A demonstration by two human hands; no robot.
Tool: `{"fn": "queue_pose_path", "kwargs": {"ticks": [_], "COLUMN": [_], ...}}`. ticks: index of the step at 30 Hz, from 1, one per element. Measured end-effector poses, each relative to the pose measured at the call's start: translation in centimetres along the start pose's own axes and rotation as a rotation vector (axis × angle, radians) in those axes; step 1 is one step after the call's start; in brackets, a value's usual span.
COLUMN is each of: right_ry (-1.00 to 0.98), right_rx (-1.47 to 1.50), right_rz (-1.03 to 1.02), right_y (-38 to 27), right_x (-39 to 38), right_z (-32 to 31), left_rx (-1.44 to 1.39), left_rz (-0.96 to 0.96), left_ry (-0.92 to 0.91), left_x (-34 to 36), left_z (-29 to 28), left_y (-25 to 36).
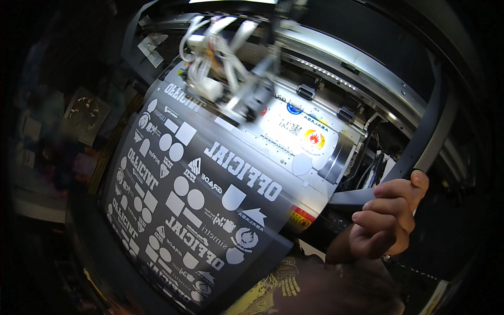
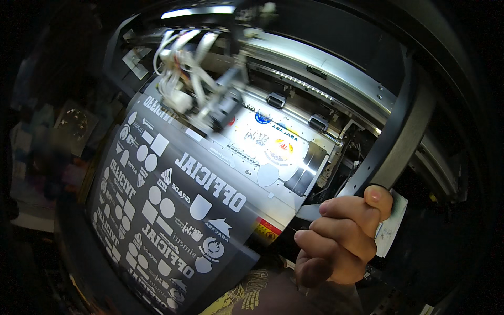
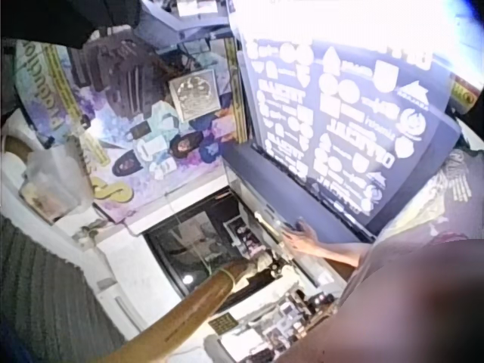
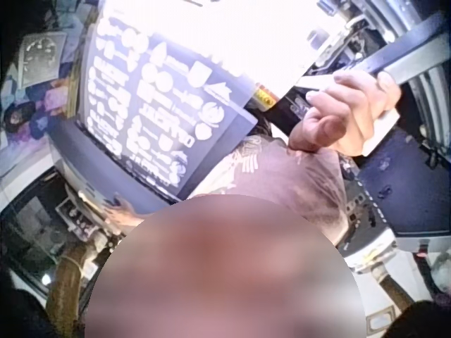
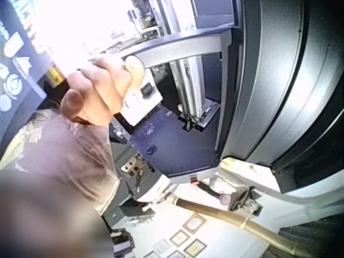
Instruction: The person walks to a large printing machine, opens a side panel, and places a roll of printed vinyl inside. They then close the panel and observe the machine as it processes the material. Finally, they reach under the machine to retrieve a small item from a bucket.
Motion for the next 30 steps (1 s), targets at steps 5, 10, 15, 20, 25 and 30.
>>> {"fn": "queue_pose_path", "kwargs": {"ticks": [5, 10, 15, 20, 25, 30], "right_ry": [0.023, 0.099, 0.063, -0.168, -0.487, -0.918], "right_rx": [-0.015, 0.035, 0.120, 0.258, 0.636, 0.629], "right_rz": [0.046, 0.022, -0.013, 0.100, 0.307, 0.533], "right_y": [0.2, 0.1, 0.3, -1.1, -5.1, -8.4], "right_x": [0.1, -0.1, 0.5, -1.3, -9.9, -21.8], "right_z": [0.1, -0.2, -0.2, -2.0, -7.3, -13.4], "left_rx": [-0.704, -1.081, -1.426, -1.727, -1.994, -1.959], "left_rz": [-0.202, -0.311, -0.197, -0.011, 0.281, 0.706], "left_ry": [0.120, 0.106, 0.035, -0.033, -0.259, -0.542], "left_x": [-0.6, -3.0, -4.4, -7.4, -13.5, -22.2], "left_z": [-4.5, -5.9, -9.0, -15.6, -23.2, -28.6], "left_y": [-0.5, 1.4, 7.2, 13.4, 20.2, 28.4]}}
Point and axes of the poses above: each hand's wrist, its own x-axis towards the middle knuckle, its own z-axis out of the palm, y = z × x, the point moved 10 cm from there along x, towards the middle knuckle, and after that the axes turned 4 degrees about x, right-handed, at the moved point
